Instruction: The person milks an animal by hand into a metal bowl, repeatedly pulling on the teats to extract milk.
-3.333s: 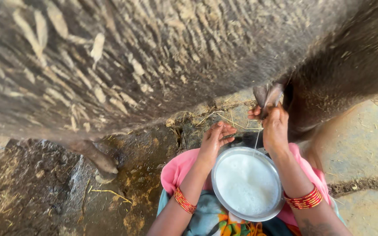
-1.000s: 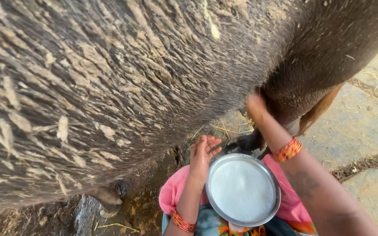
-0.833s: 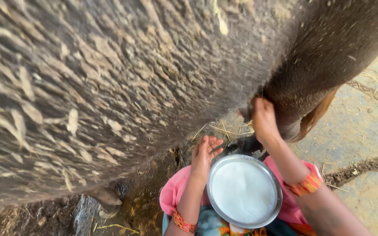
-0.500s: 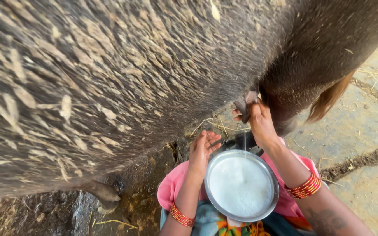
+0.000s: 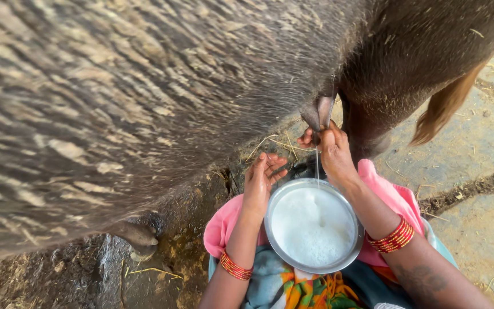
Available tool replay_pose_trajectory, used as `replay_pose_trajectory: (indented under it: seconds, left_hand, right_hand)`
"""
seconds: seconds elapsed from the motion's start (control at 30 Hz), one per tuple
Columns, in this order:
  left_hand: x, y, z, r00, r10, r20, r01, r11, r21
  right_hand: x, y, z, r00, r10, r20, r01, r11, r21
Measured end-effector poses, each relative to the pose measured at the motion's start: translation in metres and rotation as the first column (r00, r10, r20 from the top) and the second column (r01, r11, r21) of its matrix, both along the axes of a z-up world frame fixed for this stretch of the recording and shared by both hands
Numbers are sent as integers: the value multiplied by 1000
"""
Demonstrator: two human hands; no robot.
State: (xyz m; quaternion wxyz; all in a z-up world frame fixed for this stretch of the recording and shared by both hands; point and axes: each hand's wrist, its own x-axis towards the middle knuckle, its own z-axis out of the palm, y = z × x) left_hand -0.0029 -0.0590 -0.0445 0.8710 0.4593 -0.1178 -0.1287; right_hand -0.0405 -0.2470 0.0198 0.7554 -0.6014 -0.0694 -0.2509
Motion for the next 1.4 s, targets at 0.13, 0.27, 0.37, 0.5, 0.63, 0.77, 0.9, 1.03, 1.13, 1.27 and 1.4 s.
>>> replay_pose_trajectory:
  seconds: [0.13, 0.27, 0.37, 0.5, 0.63, 0.77, 0.9, 1.03, 1.13, 1.27, 1.4]
  left_hand:
    - [2, -5, -1, 1000, 1, -8, -1, 1000, -8]
    - [0, -8, 13, 1000, 7, 10, -8, 1000, 23]
    - [-5, -7, 14, 1000, 18, 16, -19, 999, 38]
    - [-11, -3, 17, 1000, 25, 8, -25, 999, 33]
    - [-13, -3, 18, 1000, 22, 16, -22, 999, 24]
    - [-14, 3, 14, 1000, 8, 30, -9, 1000, 27]
    - [-9, 4, 4, 1000, 10, 27, -11, 1000, 28]
    - [-8, 4, 8, 1000, 11, -6, -11, 1000, 26]
    - [-7, 5, 12, 1000, 6, 2, -6, 999, 42]
    - [-2, -1, 3, 1000, 6, -14, -6, 999, 43]
    - [2, -5, 2, 1000, -9, 3, 9, 999, 35]
  right_hand:
    - [3, -10, -17, 999, 38, -21, -39, 999, -29]
    - [18, -37, -20, 998, 6, -56, -20, 970, -244]
    - [76, -56, -34, 910, -321, -261, 256, 933, -254]
    - [159, -99, -50, 747, -505, -431, 189, 784, -591]
    - [152, -98, -37, 763, -431, -481, 153, 845, -513]
    - [56, -47, -1, 955, -146, -257, 151, 989, -1]
    - [2, -22, 27, 992, 71, -101, -58, 990, 125]
    - [0, -10, 28, 993, 106, -51, -101, 991, 91]
    - [3, -7, 20, 995, 97, -36, -94, 992, 81]
    - [6, -11, 8, 995, 71, -72, -66, 996, 66]
    - [4, -8, 9, 994, 90, -68, -85, 994, 71]
